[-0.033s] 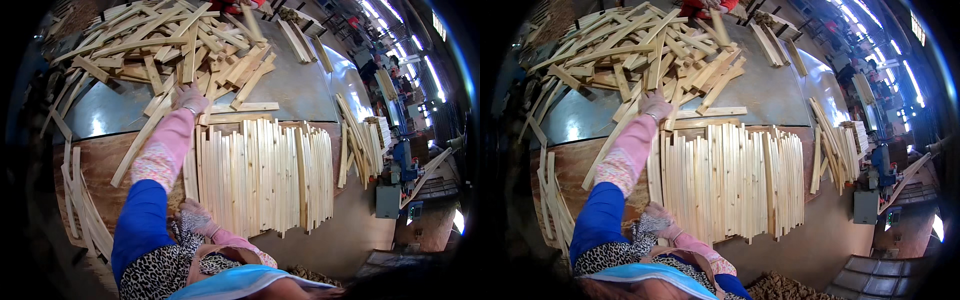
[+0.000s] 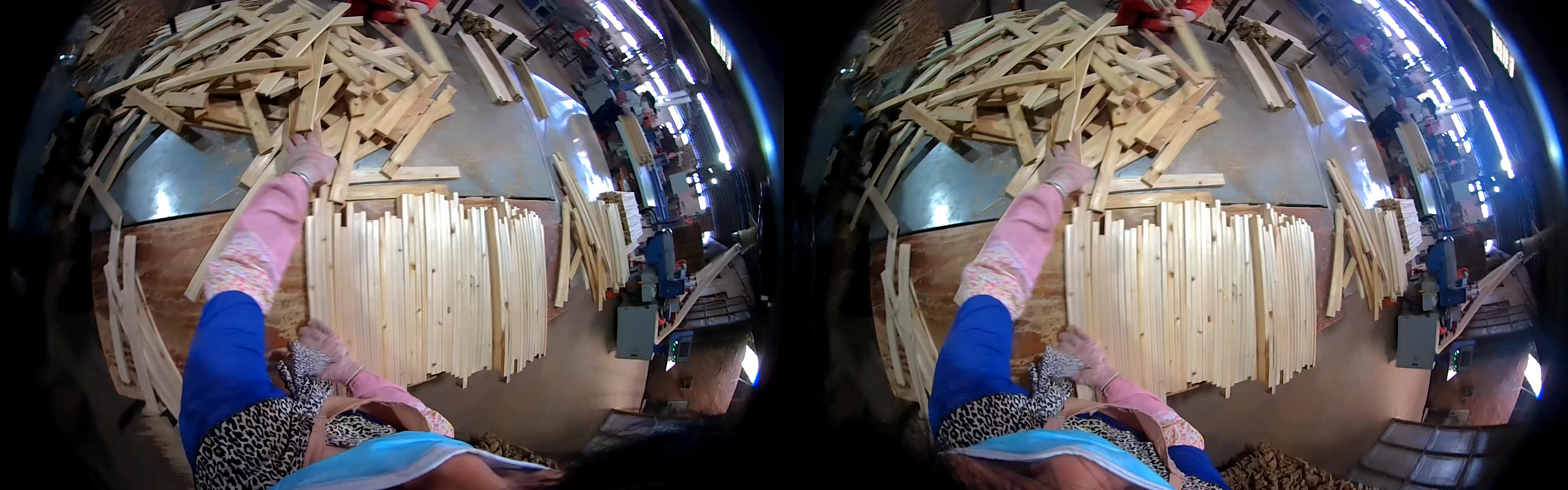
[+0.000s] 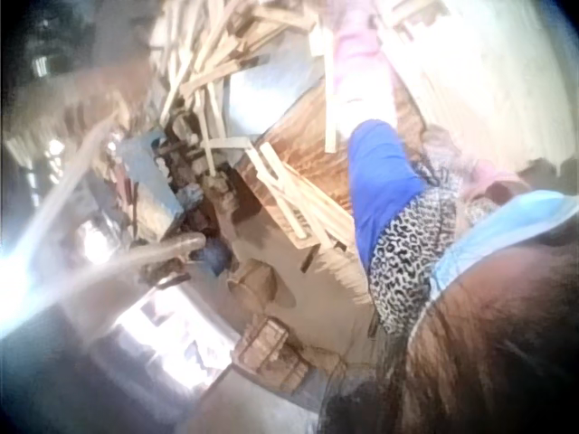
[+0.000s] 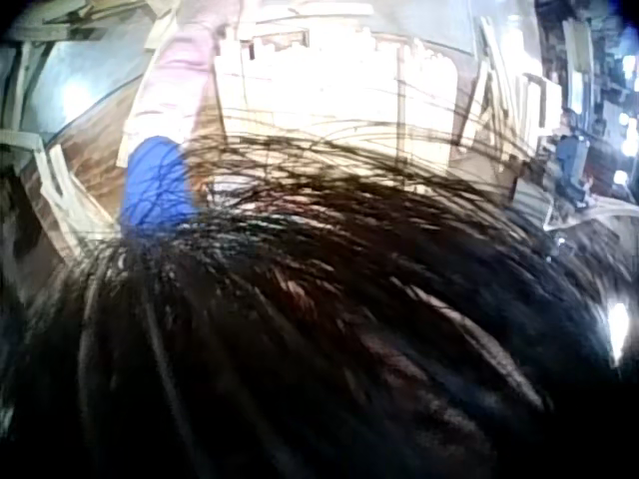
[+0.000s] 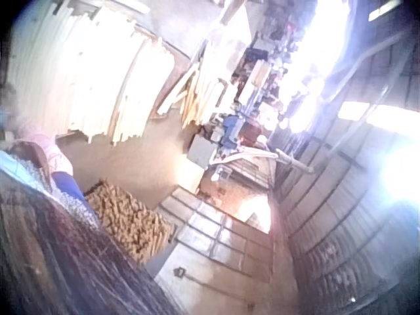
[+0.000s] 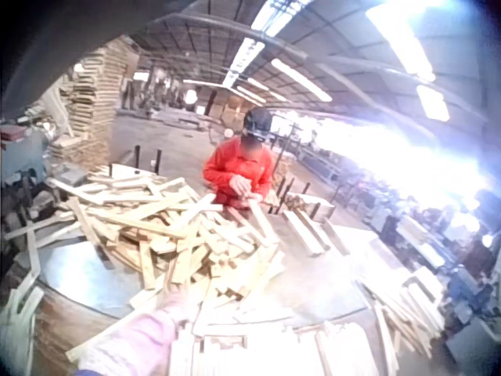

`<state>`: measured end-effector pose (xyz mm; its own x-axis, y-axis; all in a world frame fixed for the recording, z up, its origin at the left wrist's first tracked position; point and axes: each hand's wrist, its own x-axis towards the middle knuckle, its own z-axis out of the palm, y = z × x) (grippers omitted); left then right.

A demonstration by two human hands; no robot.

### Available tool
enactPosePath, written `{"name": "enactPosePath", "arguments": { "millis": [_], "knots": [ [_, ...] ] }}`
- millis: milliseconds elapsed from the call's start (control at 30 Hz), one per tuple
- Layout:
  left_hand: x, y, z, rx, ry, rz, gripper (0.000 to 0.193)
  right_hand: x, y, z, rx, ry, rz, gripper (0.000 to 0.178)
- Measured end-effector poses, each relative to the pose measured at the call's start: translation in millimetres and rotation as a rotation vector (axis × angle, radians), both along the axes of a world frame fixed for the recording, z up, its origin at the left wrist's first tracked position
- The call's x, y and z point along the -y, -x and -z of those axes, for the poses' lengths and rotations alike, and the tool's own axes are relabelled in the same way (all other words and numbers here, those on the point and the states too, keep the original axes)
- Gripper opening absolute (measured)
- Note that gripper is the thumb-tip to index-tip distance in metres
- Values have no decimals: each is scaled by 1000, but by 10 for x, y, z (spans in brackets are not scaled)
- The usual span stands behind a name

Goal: The person sorts thin wooden strips on a workbench, picking them up from a disorganized pile and arranging them into neat stacks. The person wears pink gloves and handles the wood by hand, repeatedly moving pieces from the left side of the table to the right side to create organized bundles.

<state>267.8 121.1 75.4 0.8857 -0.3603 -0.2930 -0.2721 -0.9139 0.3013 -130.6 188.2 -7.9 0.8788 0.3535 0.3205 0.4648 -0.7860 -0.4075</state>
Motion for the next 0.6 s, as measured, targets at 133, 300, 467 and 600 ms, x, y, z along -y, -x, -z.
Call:
{"name": "enactPosePath", "arguments": {
  "millis": [133, 300, 467, 600],
  "knots": [
    [-1611, -401, 38, 93, 282, 1, 99, -120, -156, -139, -43, 39, -31, 28],
    [-3088, 768, 167, -716, 1162, -101, 96, -230, -114, -348, -202, 155, 115, 22],
    [-3257, 2830, -44, -1424, 1941, -477, 84, -725, -586, -416, -470, -805, 552, 44],
    [-3484, 3398, 540, -1264, 1451, -715, 77, -777, -1222, 27, -1271, -1431, 605, 63]
  ]
}}
